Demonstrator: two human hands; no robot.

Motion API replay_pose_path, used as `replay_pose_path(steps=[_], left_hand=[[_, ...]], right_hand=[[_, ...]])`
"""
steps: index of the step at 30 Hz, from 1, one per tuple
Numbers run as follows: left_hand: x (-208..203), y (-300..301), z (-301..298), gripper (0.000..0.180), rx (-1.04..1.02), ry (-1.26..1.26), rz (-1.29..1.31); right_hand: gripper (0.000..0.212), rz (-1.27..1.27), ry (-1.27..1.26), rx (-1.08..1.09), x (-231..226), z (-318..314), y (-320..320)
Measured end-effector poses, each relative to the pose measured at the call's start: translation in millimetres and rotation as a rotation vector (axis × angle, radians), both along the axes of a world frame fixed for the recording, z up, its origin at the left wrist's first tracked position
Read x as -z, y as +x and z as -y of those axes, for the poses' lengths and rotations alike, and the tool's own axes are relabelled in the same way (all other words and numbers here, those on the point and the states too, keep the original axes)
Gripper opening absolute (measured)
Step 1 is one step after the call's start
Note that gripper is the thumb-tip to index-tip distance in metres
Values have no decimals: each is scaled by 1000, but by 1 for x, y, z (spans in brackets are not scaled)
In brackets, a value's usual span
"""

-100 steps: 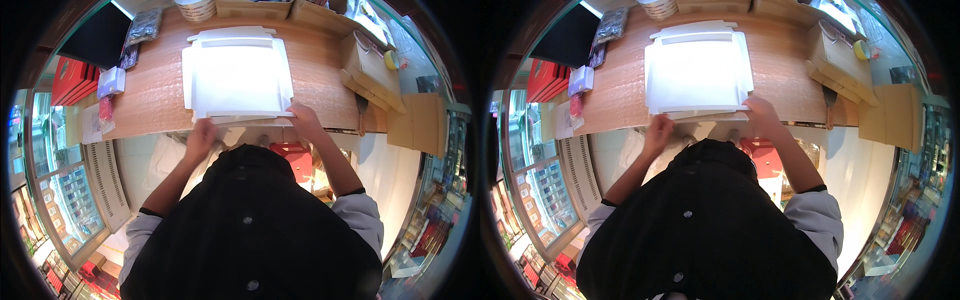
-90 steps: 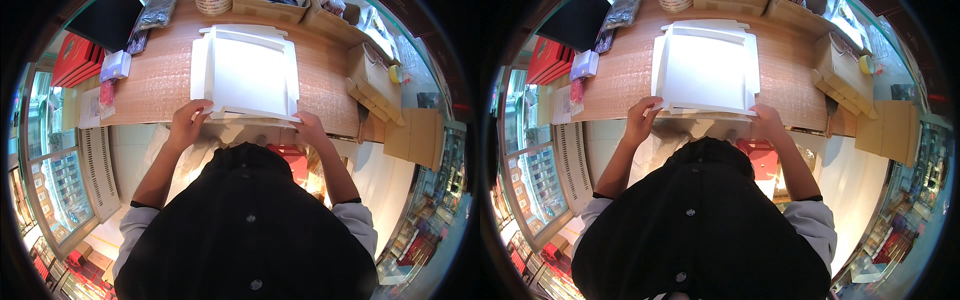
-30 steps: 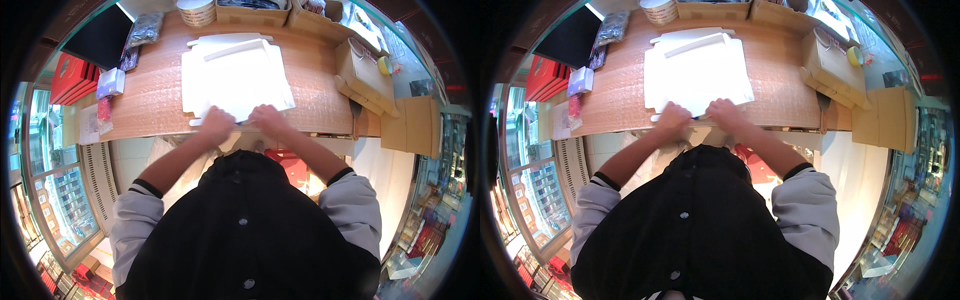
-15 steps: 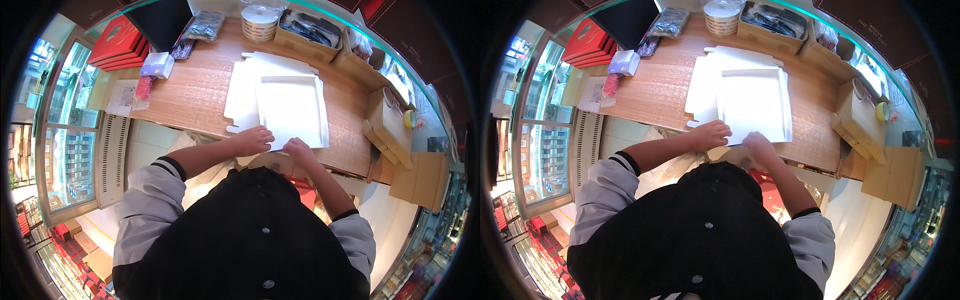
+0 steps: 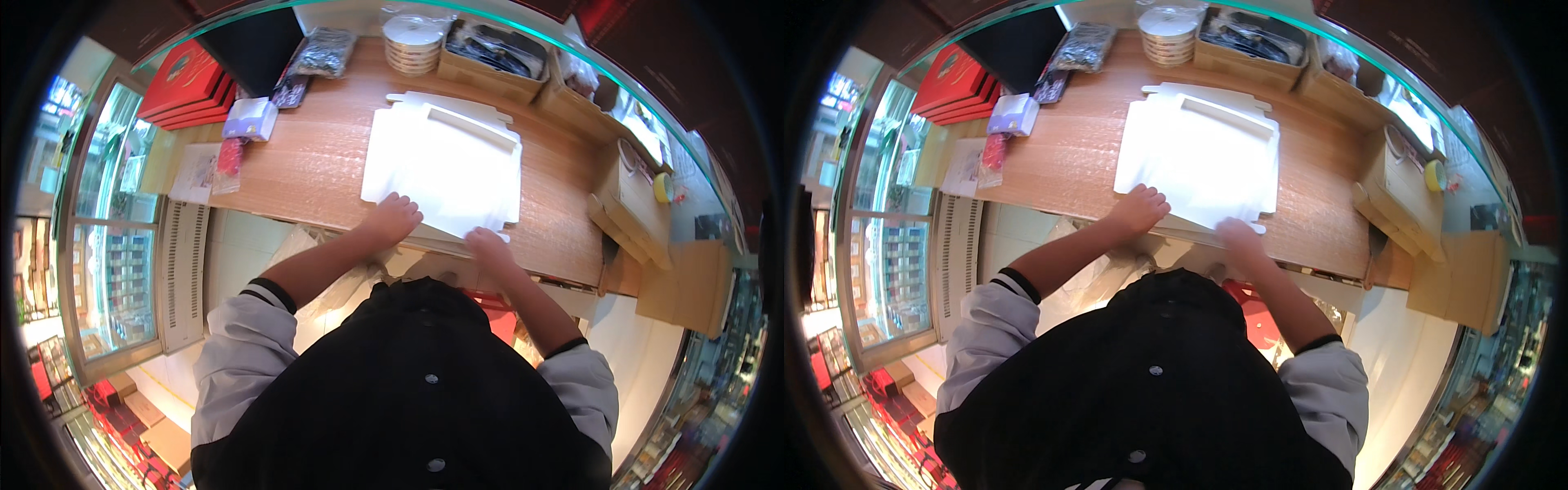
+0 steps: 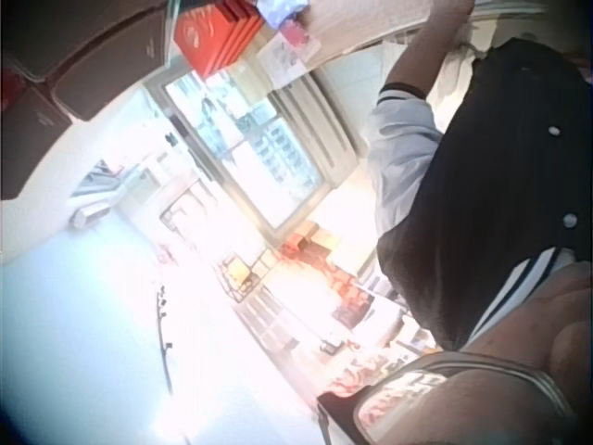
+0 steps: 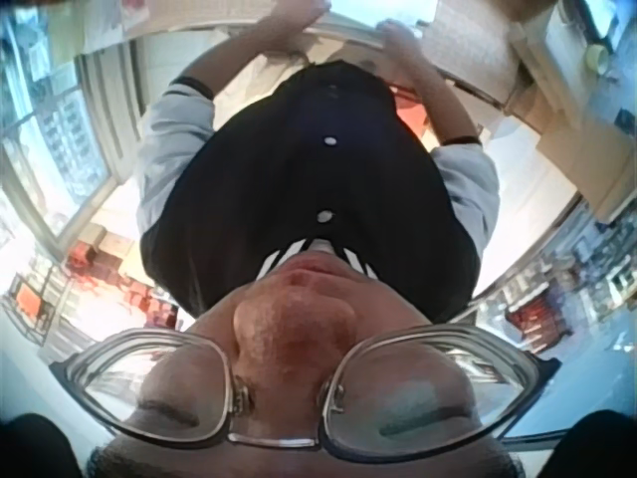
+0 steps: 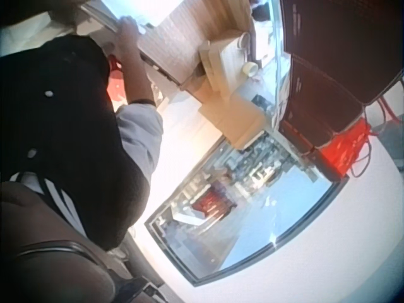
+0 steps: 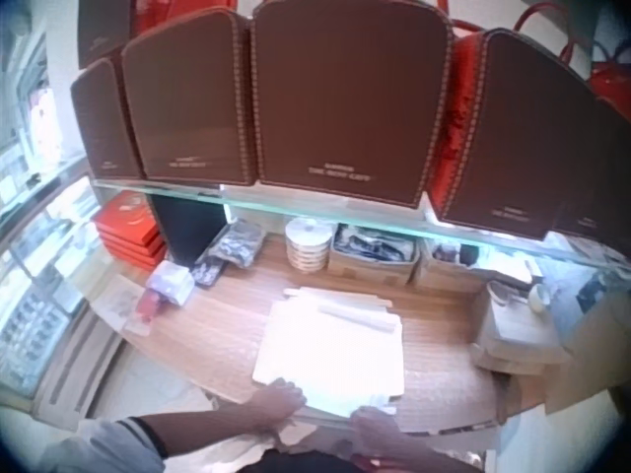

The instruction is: The person unpacks a plastic-wrapped stack of white cardboard boxes, removes the packaging, and assembles each box by folding and interlocking the flaps. The person repeatedly picks up flat-packed boxes, folds the sides, and secures the structure on a wooden counter.

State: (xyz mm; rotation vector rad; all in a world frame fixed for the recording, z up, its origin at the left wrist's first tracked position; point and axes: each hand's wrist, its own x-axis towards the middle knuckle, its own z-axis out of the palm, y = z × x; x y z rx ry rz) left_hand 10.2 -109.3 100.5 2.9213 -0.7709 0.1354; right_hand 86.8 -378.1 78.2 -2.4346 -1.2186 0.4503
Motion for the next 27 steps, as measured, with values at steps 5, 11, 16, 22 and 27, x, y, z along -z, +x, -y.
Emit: replay_pose_path(steps=[5, 11, 16, 22, 27], left_hand=[[19, -1, 31, 10, 83, -381, -98], [18, -2, 11, 8, 101, -331, -152], [18, 6, 14, 11, 147, -356, -71], [21, -4, -26, 22, 21, -164, 111], [3, 0, -56, 27, -640, -209, 48]], right_hand=[[11, 227, 167, -167, -8, -36, -19], [16, 217, 124, -387, -23, -17, -2], [25, 239, 231, -324, -31, -10, -6], [35, 348, 448, 72, -11, 11, 32], [44, 469, 172, 563, 12, 51, 109]])
